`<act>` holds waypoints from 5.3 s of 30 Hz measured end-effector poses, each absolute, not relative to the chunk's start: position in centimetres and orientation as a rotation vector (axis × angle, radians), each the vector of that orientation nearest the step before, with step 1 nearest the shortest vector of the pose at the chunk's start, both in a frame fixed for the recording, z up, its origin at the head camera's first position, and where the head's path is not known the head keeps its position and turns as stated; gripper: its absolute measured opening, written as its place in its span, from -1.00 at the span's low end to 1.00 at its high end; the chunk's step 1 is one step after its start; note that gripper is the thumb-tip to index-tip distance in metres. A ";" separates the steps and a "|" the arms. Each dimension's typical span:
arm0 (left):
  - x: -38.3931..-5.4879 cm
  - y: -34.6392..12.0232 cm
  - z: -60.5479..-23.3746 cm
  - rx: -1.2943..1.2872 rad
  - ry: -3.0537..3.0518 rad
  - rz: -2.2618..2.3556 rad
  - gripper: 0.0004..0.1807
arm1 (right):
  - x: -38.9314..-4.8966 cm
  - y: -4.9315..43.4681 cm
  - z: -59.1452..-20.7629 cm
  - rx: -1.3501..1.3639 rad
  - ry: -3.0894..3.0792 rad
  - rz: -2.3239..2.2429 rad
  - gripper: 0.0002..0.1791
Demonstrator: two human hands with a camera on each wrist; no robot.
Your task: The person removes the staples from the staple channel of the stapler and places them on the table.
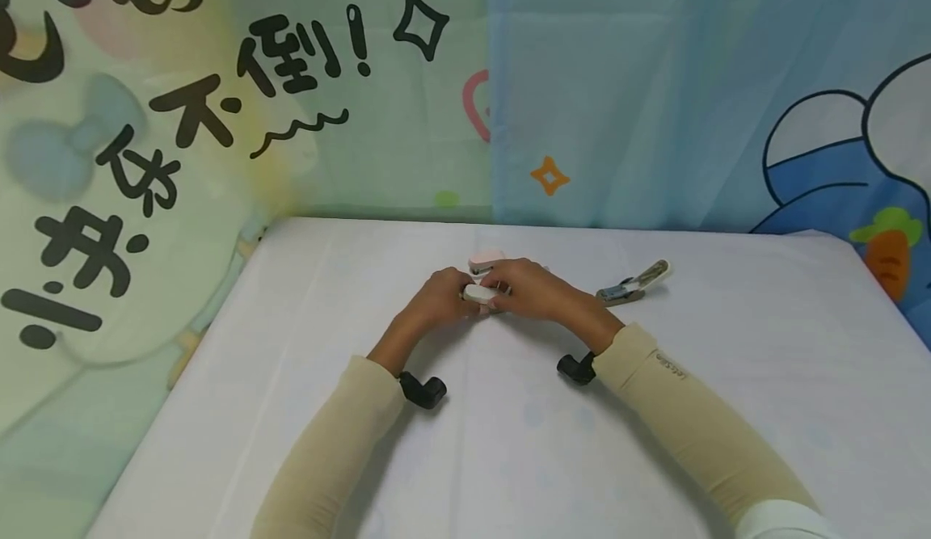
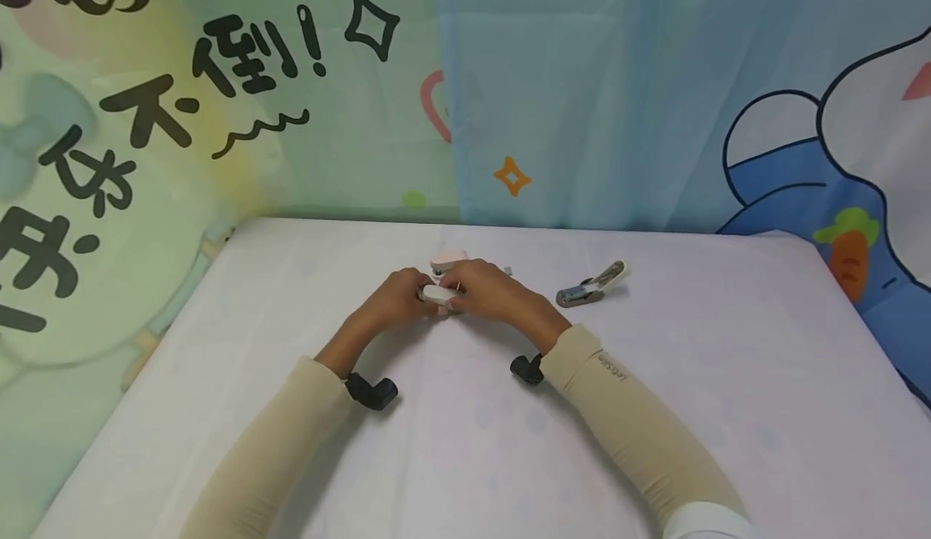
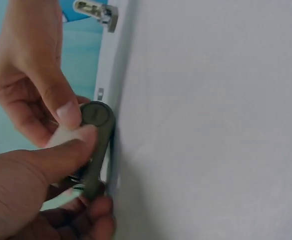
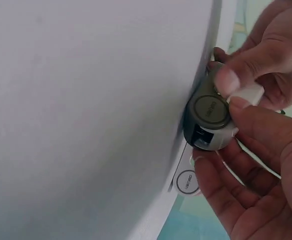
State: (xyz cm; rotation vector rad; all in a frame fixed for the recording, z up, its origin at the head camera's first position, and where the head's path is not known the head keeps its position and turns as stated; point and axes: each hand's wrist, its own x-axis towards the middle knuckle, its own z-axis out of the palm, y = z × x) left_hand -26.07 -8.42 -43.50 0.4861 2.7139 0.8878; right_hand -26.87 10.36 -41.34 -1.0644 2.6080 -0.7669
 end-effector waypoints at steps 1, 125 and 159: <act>-26.1 -8.5 -43.7 0.488 2.707 0.951 -0.83 | -26.9 10.4 -41.3 -1.059 2.610 -0.771 -0.77; -21.0 -7.9 -44.4 0.689 2.304 1.219 -0.80 | -19.8 12.9 -41.6 -1.333 2.564 -1.043 -0.85; -21.4 -7.5 -44.6 0.636 2.260 1.226 -0.82 | -29.8 19.0 -43.4 -0.844 2.804 -0.859 -0.89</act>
